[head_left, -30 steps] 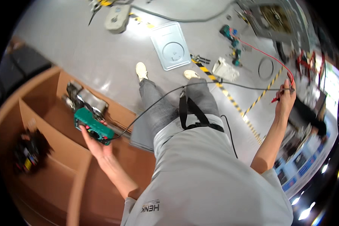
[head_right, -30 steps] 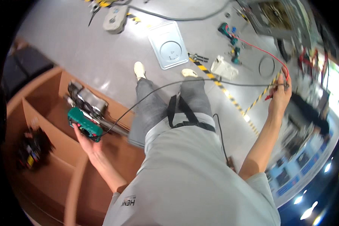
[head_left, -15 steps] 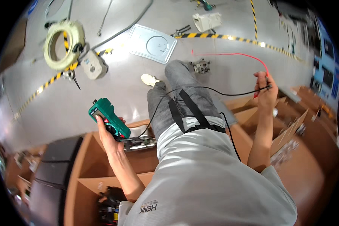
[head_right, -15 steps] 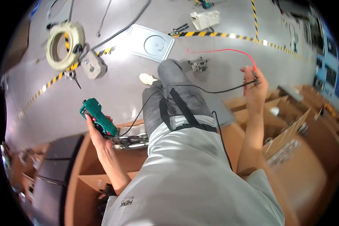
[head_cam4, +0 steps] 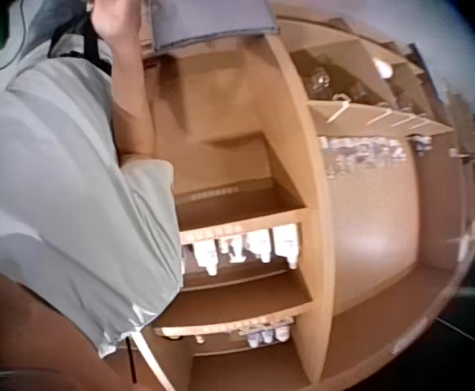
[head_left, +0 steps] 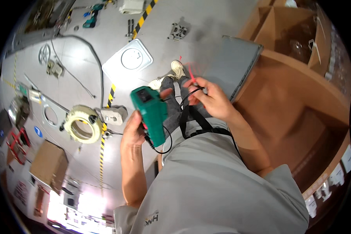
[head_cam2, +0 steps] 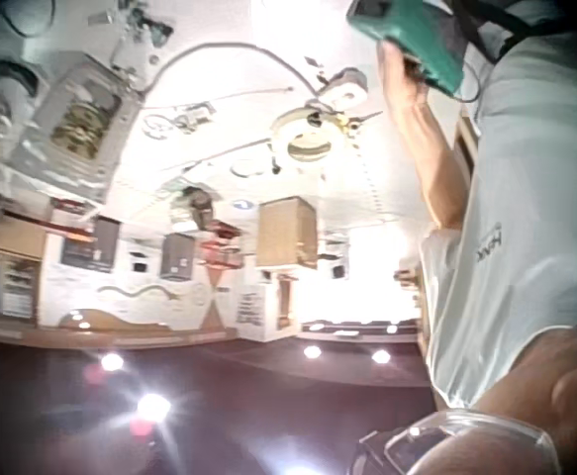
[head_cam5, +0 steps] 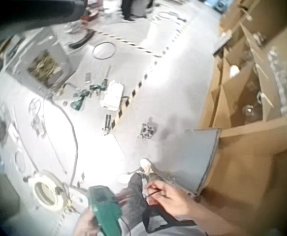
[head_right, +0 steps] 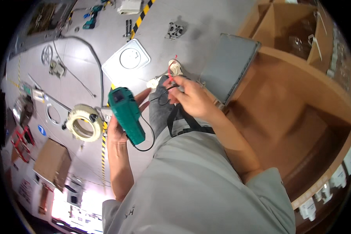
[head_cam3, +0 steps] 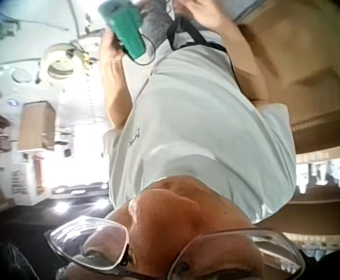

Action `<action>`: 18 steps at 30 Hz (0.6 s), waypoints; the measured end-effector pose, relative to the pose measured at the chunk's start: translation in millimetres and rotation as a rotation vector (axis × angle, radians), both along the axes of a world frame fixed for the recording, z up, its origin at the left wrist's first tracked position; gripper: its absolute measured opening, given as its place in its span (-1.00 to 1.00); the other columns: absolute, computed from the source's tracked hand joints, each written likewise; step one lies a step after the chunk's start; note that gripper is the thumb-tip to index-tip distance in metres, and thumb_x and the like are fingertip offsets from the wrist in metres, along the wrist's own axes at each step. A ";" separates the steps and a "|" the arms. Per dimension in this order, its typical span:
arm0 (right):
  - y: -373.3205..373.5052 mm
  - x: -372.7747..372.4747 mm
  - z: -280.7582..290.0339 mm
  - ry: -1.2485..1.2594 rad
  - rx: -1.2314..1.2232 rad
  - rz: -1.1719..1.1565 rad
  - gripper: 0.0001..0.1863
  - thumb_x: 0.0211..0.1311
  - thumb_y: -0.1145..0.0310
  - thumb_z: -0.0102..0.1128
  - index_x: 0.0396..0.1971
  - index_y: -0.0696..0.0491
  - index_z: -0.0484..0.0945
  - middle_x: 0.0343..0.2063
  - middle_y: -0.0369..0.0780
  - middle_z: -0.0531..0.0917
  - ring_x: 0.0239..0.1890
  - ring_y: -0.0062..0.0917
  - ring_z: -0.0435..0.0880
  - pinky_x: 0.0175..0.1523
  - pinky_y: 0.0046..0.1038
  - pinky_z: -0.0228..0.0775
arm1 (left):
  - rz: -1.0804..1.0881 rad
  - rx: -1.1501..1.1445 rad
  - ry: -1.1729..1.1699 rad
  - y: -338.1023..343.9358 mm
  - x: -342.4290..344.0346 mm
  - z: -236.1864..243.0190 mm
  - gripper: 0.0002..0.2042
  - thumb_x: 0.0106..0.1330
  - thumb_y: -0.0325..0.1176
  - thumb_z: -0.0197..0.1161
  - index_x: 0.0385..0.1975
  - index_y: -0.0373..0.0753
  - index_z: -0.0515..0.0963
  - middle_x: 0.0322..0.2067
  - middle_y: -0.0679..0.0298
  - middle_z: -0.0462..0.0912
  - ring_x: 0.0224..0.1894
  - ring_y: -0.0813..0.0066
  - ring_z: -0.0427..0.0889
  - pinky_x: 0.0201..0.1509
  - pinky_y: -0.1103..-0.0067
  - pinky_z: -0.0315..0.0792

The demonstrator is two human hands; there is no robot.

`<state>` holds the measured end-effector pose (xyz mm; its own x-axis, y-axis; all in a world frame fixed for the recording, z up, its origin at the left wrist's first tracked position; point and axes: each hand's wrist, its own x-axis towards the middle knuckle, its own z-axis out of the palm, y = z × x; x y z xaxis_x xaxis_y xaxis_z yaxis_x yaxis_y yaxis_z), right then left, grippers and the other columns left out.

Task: The person tests a washing machine motor with a multimeter by touching the probes to the motor's electrical terminals and adjusting the multimeter dial.

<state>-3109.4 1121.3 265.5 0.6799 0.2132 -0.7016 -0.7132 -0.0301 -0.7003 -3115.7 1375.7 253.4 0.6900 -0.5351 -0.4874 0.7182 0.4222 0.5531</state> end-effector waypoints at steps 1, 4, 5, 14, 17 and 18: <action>-7.0 -4.6 -2.4 -0.014 0.044 -0.047 -0.75 0.47 0.35 -0.02 0.00 0.15 0.47 -0.39 -0.37 0.51 -0.33 -0.72 0.55 -0.15 -0.62 0.46 | -0.109 0.021 0.015 -14.5 9.4 0.3 -0.19 0.19 0.31 0.14 0.19 -0.34 0.40 0.26 -0.21 0.31 0.35 -0.03 0.26 0.41 0.16 0.07; -30.0 -8.0 -1.4 -0.005 0.043 -0.042 -0.73 0.43 0.37 -0.01 0.02 0.18 0.47 -0.39 -0.35 0.51 -0.31 -0.71 0.56 -0.14 -0.63 0.44 | -0.385 0.082 0.219 -23.5 21.1 9.6 -0.11 0.03 0.22 0.41 0.18 -0.44 0.36 0.14 0.07 0.49 -0.10 0.55 0.54 -0.06 0.62 0.41; -39.2 -11.3 -3.4 -0.039 0.036 -0.020 -0.72 0.43 0.37 0.00 0.02 0.18 0.47 -0.39 -0.34 0.51 -0.31 -0.70 0.56 -0.15 -0.62 0.43 | -0.482 0.098 0.265 -18.2 21.6 7.4 -0.11 0.01 0.20 0.45 0.17 -0.44 0.36 0.10 0.09 0.52 -0.07 0.51 0.56 -0.01 0.61 0.42; -100.9 -53.0 -19.6 -0.114 0.148 -0.185 -0.80 0.40 0.36 0.05 -0.17 0.19 0.47 -0.39 -0.28 0.56 -0.33 -0.64 0.57 -0.17 -0.55 0.43 | -0.594 0.221 0.167 -42.1 40.5 92.3 -0.18 0.13 0.06 0.40 0.24 -0.41 0.27 0.15 -0.14 0.43 0.15 0.10 0.51 0.17 0.29 0.42; -121.9 -52.4 -19.2 -0.160 -0.007 -0.038 -0.84 0.38 0.38 0.05 -0.21 0.18 0.44 -0.41 -0.25 0.56 -0.34 -0.62 0.57 -0.15 -0.53 0.45 | -0.328 0.527 0.193 13.7 18.9 144.8 -0.40 0.05 -0.04 0.45 -0.03 -0.35 0.47 -0.34 -0.08 0.63 -0.41 0.13 0.70 -0.44 0.37 0.63; -126.5 -61.2 -29.3 -0.251 -0.112 -0.029 -0.86 0.37 0.42 0.04 -0.21 0.19 0.43 -0.41 -0.23 0.57 -0.36 -0.60 0.57 -0.14 -0.51 0.46 | -0.295 0.546 0.195 36.9 17.6 151.7 -0.42 0.07 -0.03 0.43 -0.03 -0.33 0.47 -0.33 -0.06 0.63 -0.40 0.14 0.69 -0.42 0.37 0.62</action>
